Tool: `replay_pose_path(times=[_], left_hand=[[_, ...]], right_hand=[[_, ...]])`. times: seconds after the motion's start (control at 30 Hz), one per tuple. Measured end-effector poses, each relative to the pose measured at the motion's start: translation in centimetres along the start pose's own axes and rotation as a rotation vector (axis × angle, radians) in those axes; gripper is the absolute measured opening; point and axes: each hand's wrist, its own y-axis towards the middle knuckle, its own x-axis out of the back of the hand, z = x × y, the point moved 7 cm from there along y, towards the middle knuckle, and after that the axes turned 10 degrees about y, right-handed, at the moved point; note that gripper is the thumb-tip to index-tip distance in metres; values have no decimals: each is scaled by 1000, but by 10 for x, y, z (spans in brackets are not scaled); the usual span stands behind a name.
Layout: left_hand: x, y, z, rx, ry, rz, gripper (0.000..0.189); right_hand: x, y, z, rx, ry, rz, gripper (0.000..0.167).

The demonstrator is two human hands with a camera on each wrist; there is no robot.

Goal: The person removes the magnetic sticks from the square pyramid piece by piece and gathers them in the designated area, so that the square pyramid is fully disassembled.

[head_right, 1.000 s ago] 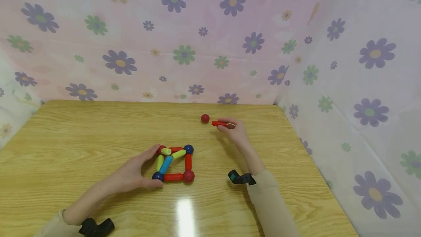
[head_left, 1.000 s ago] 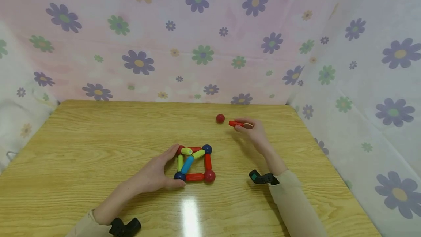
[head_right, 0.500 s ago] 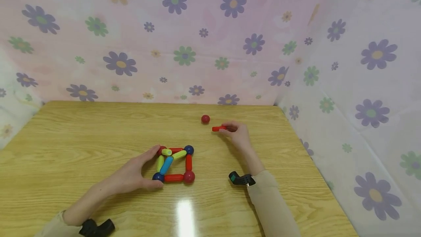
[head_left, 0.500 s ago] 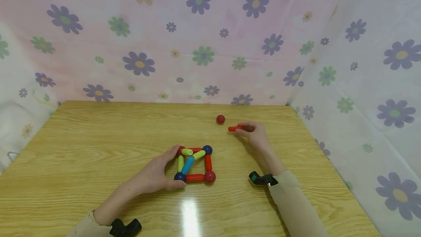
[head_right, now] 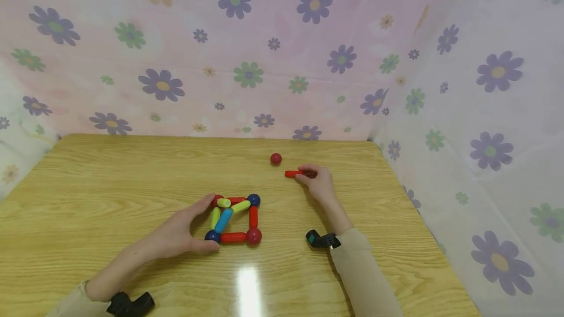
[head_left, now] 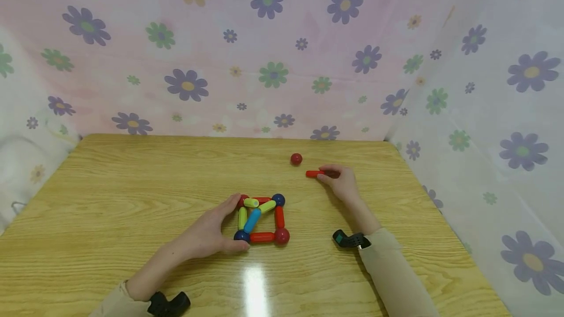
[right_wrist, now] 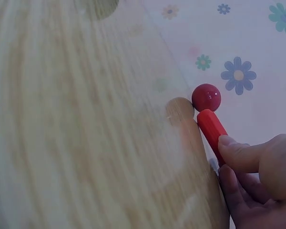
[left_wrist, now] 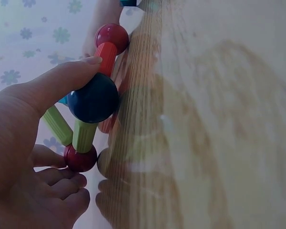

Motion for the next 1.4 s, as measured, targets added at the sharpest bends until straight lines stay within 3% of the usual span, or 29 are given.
replay_pose_path(times=[0.97, 1.2, 1.4], left_hand=[[0, -1, 2, 0, 4, -2, 119], [-1, 0, 2, 3, 18, 0, 119], [-2, 0, 1, 7, 21, 3, 119]], right_hand=[[-2, 1, -1, 4, -28, -2, 30], [0, 0, -3, -4, 22, -12, 33], [12, -4, 4, -65, 141, -97, 34]])
